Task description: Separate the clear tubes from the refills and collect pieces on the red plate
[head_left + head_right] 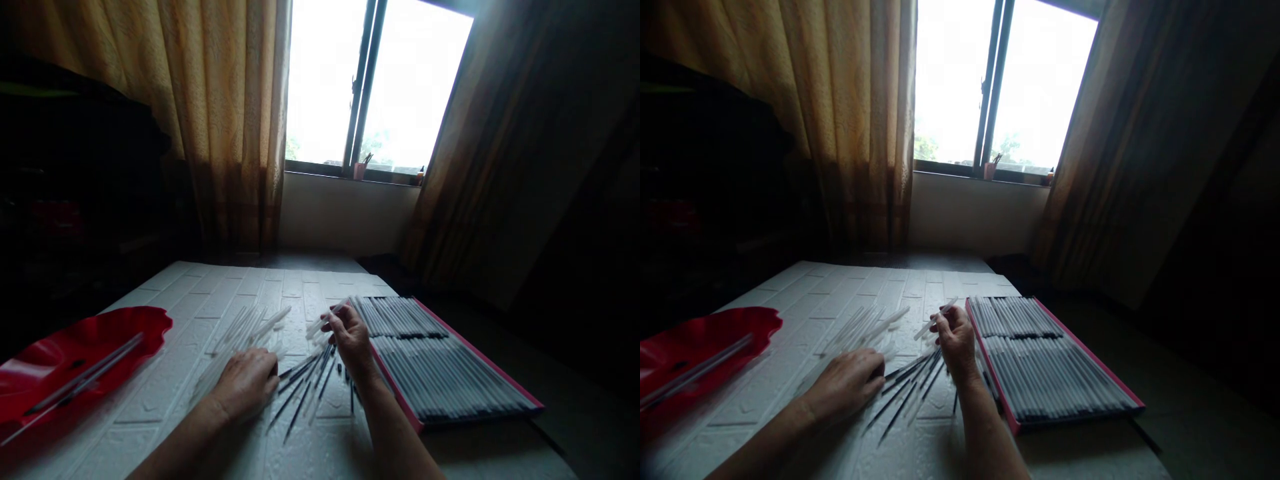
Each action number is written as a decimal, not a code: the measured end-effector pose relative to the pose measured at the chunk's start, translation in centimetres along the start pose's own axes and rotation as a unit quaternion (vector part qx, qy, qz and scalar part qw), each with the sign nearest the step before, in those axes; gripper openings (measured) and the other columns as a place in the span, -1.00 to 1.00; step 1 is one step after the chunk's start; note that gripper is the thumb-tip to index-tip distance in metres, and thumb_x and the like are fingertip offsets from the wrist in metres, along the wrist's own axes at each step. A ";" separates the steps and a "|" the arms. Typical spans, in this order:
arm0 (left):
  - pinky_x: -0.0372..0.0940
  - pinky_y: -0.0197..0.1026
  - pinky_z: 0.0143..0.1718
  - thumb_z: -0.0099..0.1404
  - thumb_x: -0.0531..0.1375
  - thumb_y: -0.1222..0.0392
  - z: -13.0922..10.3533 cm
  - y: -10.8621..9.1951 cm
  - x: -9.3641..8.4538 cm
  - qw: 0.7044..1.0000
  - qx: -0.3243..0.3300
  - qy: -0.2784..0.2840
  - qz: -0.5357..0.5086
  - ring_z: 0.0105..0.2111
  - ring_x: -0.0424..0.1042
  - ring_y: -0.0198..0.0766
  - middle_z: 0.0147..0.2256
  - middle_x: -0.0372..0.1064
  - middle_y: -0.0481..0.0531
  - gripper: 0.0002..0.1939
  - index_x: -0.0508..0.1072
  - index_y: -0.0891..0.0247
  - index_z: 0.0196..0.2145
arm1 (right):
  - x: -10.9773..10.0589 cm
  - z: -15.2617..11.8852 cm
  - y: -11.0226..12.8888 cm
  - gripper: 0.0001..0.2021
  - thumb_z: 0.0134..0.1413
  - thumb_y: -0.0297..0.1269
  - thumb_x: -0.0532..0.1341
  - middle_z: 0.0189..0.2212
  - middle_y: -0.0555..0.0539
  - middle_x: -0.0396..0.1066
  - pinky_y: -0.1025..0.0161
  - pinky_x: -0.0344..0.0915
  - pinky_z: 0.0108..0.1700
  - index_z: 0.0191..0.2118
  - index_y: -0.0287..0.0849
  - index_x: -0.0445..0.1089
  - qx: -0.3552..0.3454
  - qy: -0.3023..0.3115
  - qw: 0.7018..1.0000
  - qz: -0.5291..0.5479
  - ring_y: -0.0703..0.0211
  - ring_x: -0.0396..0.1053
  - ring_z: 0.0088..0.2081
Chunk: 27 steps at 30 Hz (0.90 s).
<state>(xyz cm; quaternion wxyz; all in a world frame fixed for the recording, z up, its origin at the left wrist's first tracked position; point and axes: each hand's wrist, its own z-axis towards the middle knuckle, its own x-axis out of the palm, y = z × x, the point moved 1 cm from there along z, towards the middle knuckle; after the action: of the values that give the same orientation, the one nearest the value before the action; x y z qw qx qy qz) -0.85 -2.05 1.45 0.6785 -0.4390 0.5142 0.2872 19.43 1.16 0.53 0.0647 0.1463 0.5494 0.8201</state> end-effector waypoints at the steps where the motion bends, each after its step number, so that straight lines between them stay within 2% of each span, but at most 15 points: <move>1: 0.15 -0.15 -0.24 0.14 0.11 0.25 0.1 0.2 0.0 1.000 -0.004 -0.002 -0.011 -0.25 0.40 -0.05 -0.32 0.47 0.10 -0.88 0.46 0.16 -0.43 | 0.0 0.0 0.0 -0.70 -0.16 -0.11 0.29 -0.47 -0.03 0.49 0.43 0.21 -0.66 -0.33 -0.19 0.31 0.016 -0.006 1.000 0.023 0.23 0.43 -0.55; 3: 0.15 -0.18 -0.29 0.16 0.11 0.23 0.4 0.7 -0.3 0.999 -0.019 -0.030 -0.041 -0.30 0.41 -0.09 -0.35 0.45 0.06 -0.90 0.43 0.15 -0.44 | 0.1 -0.1 0.1 -0.70 -0.21 -0.14 0.32 -0.47 -0.02 0.49 0.44 0.21 -0.65 -0.37 -0.19 0.30 0.051 -0.019 0.996 0.076 0.24 0.43 -0.55; 5: 0.15 -0.20 -0.33 0.17 0.11 0.22 1.0 1.3 -0.8 0.990 -0.041 -0.090 -0.098 -0.37 0.41 -0.14 -0.42 0.43 0.01 -0.91 0.38 0.15 -0.46 | 0.1 -0.1 0.2 -0.70 -0.24 -0.15 0.33 -0.46 -0.01 0.50 0.45 0.22 -0.63 -0.39 -0.18 0.28 0.082 -0.032 0.989 0.118 0.25 0.44 -0.53; 7: 0.17 -0.23 -0.41 0.18 0.13 0.17 1.6 2.0 -1.1 0.964 -0.068 -0.138 -0.215 -0.47 0.40 -0.18 -0.53 0.37 -0.05 -0.92 0.35 0.16 -0.46 | 0.1 -0.2 0.2 -0.70 -0.26 -0.16 0.32 -0.46 0.00 0.50 0.46 0.24 -0.61 -0.39 -0.17 0.26 0.104 -0.036 0.984 0.143 0.26 0.46 -0.51; 8: 0.18 -0.24 -0.46 0.17 0.16 0.14 1.9 2.2 -1.1 0.938 -0.086 -0.149 -0.300 -0.52 0.40 -0.20 -0.57 0.35 -0.08 -0.91 0.34 0.17 -0.46 | 0.1 -0.2 0.2 -0.69 -0.26 -0.16 0.32 -0.45 0.00 0.51 0.46 0.25 -0.60 -0.38 -0.16 0.26 0.118 -0.036 0.980 0.157 0.26 0.47 -0.50; 10: 0.22 -0.28 -0.52 0.12 0.23 0.09 2.4 2.6 -0.9 0.851 -0.116 -0.164 -0.485 -0.55 0.42 -0.25 -0.56 0.37 -0.09 -0.84 0.34 0.20 -0.42 | 0.2 -0.4 0.2 -0.69 -0.28 -0.18 0.33 -0.45 0.00 0.52 0.46 0.26 -0.58 -0.38 -0.16 0.26 0.149 -0.027 0.971 0.183 0.25 0.48 -0.49; 12: 0.29 -0.29 -0.49 0.11 0.27 0.09 2.7 2.7 -0.8 0.773 -0.131 -0.178 -0.595 -0.53 0.46 -0.28 -0.52 0.41 -0.07 -0.79 0.35 0.23 -0.39 | 0.4 -0.7 0.2 -0.69 -0.30 -0.21 0.34 -0.45 -0.01 0.52 0.46 0.27 -0.56 -0.38 -0.16 0.27 0.179 -0.013 0.962 0.205 0.24 0.49 -0.47; 18: 0.40 -0.31 -0.34 0.18 0.23 0.28 2.7 2.2 -0.9 0.673 -0.152 -0.228 -0.687 -0.43 0.52 -0.34 -0.45 0.45 -0.09 -0.89 0.33 0.26 -0.38 | 1.5 -1.5 0.3 -0.67 -0.38 -0.31 0.38 -0.46 -0.01 0.54 0.47 0.29 -0.54 -0.40 -0.15 0.26 0.244 0.014 0.940 0.238 0.23 0.51 -0.47; 23: 0.41 -0.34 -0.39 0.21 0.20 0.36 2.6 1.9 -1.0 0.644 -0.152 -0.244 -0.709 -0.47 0.53 -0.34 -0.50 0.46 -0.09 -0.92 0.33 0.28 -0.40 | 2.0 -1.7 0.3 -0.64 -0.44 -0.37 0.40 -0.50 0.01 0.54 0.48 0.28 -0.55 -0.41 -0.15 0.26 0.276 0.002 0.921 0.274 0.25 0.50 -0.49; 27: 0.41 -0.35 -0.39 0.25 0.16 0.37 2.7 1.8 -0.8 0.641 -0.149 -0.239 -0.714 -0.47 0.54 -0.35 -0.51 0.46 -0.10 -0.92 0.33 0.28 -0.39 | 2.2 -1.7 0.1 -0.64 -0.45 -0.37 0.41 -0.52 0.04 0.53 0.48 0.29 -0.54 -0.42 -0.15 0.27 0.279 -0.003 0.917 0.285 0.25 0.50 -0.48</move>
<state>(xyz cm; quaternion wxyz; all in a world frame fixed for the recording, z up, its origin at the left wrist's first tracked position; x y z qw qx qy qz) -1.37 1.23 1.96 0.6972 -0.6812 -0.1887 -0.1192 16.85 0.17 0.36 -0.2135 0.3109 0.6911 0.6166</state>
